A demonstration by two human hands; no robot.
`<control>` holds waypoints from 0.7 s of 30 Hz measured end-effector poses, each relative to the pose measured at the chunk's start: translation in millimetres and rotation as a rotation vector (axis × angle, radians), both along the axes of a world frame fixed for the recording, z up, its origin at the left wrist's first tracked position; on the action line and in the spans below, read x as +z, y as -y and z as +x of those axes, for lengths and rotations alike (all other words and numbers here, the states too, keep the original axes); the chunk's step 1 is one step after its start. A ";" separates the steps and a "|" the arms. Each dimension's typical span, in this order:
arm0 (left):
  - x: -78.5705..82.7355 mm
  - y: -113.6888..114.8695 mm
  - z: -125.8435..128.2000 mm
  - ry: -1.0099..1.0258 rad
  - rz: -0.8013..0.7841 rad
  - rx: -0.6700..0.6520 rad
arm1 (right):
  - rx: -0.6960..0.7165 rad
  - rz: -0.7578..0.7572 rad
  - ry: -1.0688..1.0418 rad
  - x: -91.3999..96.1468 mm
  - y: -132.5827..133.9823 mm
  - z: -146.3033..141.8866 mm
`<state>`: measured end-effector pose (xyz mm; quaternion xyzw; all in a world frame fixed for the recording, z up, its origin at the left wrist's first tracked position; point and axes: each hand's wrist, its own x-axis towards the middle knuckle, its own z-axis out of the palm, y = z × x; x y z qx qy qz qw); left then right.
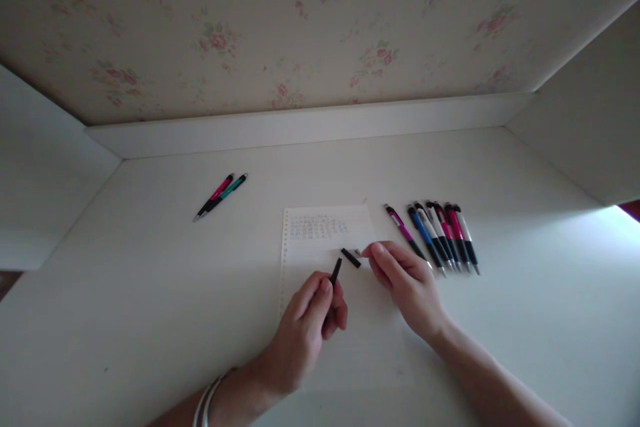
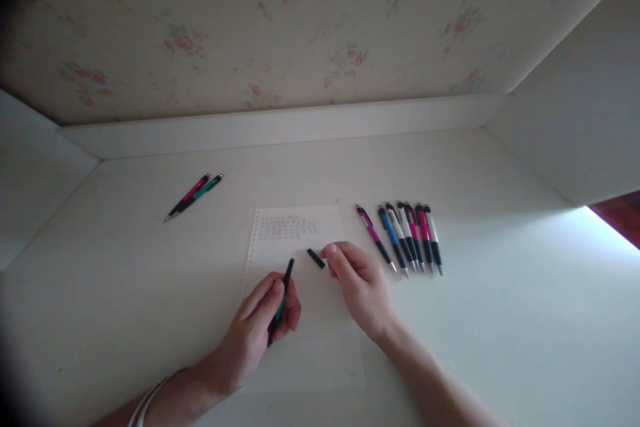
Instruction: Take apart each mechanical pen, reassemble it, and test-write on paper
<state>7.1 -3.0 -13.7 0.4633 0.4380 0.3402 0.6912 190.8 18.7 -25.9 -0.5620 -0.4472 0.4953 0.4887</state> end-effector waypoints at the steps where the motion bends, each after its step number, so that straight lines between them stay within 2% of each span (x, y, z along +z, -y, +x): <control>1: 0.0 -0.2 -0.1 0.000 -0.004 -0.009 | 0.049 -0.010 -0.024 2.4 2.0 -1.9; 5: -0.5 0.8 -0.8 -0.012 0.000 -0.055 | 0.311 -0.062 -0.179 15.2 7.9 -13.1; 8: -1.7 3.2 -1.6 -0.036 0.008 -0.087 | 0.471 -0.020 -0.226 21.6 8.9 -19.5; 11: -2.5 5.0 -2.4 -0.067 0.033 -0.109 | 0.443 0.000 -0.239 19.9 8.8 -20.7; 15: -1.6 4.8 -2.5 -0.106 0.102 -0.143 | 0.359 -0.059 -0.287 10.9 10.3 -18.1; 21: 0.9 4.6 -3.5 -0.126 0.065 -0.170 | 0.424 -0.044 -0.403 10.6 12.4 -17.1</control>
